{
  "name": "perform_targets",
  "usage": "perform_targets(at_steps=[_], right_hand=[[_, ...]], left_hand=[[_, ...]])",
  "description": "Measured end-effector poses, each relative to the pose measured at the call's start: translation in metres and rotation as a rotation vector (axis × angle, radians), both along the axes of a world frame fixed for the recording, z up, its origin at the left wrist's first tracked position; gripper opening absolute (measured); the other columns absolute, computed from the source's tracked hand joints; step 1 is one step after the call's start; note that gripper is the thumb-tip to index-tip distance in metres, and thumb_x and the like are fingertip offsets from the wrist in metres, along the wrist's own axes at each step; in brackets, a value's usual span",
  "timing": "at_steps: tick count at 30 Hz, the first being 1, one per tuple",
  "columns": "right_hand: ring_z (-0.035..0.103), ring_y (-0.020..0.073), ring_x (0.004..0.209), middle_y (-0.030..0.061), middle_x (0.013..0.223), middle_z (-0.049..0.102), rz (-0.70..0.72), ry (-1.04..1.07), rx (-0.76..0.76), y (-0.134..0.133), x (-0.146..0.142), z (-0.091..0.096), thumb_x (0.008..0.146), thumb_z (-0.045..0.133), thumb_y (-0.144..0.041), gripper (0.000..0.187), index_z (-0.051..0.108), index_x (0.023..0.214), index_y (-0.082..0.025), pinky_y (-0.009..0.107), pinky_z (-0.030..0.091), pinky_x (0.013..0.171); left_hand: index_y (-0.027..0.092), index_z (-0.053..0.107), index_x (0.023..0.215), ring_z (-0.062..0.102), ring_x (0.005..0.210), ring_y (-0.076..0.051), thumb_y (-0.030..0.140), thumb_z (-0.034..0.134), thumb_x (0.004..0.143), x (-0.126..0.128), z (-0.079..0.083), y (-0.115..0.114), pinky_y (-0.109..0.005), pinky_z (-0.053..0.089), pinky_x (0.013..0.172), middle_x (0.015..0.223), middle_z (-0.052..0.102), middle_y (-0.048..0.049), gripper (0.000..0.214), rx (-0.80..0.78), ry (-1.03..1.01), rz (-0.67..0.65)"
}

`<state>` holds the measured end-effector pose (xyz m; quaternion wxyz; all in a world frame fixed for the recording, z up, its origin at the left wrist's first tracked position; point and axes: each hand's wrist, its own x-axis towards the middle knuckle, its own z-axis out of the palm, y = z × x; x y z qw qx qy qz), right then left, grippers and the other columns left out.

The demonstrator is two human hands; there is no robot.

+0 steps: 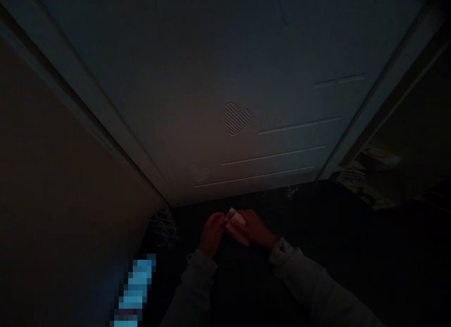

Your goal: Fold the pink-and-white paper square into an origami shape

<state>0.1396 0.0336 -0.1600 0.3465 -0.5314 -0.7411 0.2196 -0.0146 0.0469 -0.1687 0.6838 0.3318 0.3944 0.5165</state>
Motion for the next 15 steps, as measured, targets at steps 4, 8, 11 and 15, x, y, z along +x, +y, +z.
perform_targets(at_steps=[4,8,11,15], right_hand=[[0.050,0.0116,0.060,0.0012,0.065,0.058,0.029,0.088,-0.048,0.0038,0.0020,-0.0021,0.086,0.026,-0.037,0.038,0.054,0.070,-0.016,0.023,0.035,0.057],[0.051,0.0123,0.063,0.0021,0.071,0.058,0.016,0.103,-0.074,0.0030,0.0028,-0.0012,0.084,0.032,-0.041,0.034,0.054,0.076,-0.016,0.022,0.035,0.056],[0.051,0.0154,0.071,0.0035,0.076,0.058,-0.006,0.017,-0.041,0.0006,0.0016,0.0013,0.075,0.046,-0.047,0.032,0.054,0.082,-0.017,0.024,0.036,0.061],[0.050,0.0147,0.068,0.0035,0.072,0.057,-0.012,0.024,-0.064,0.0008,0.0008,0.0031,0.078,0.041,-0.047,0.033,0.054,0.077,-0.016,0.024,0.035,0.059]], left_hand=[[0.014,0.057,0.081,0.056,0.070,-0.012,0.024,0.064,0.062,0.0003,0.0000,-0.0017,-0.025,0.042,0.066,0.073,0.060,-0.0016,0.022,0.000,0.018,-0.029],[0.014,0.057,0.084,0.057,0.074,-0.014,0.025,0.063,0.063,-0.0004,0.0006,-0.0009,-0.028,0.042,0.070,0.078,0.062,-0.0041,0.024,-0.001,-0.007,-0.026],[0.015,0.057,0.084,0.058,0.076,-0.016,0.029,0.062,0.064,0.0001,0.0016,0.0000,-0.030,0.043,0.070,0.081,0.063,-0.0054,0.025,0.021,0.045,0.001],[0.016,0.059,0.087,0.057,0.081,-0.018,0.033,0.058,0.066,0.0007,0.0028,-0.0016,-0.030,0.041,0.075,0.085,0.063,-0.0059,0.026,0.179,0.382,0.052]])
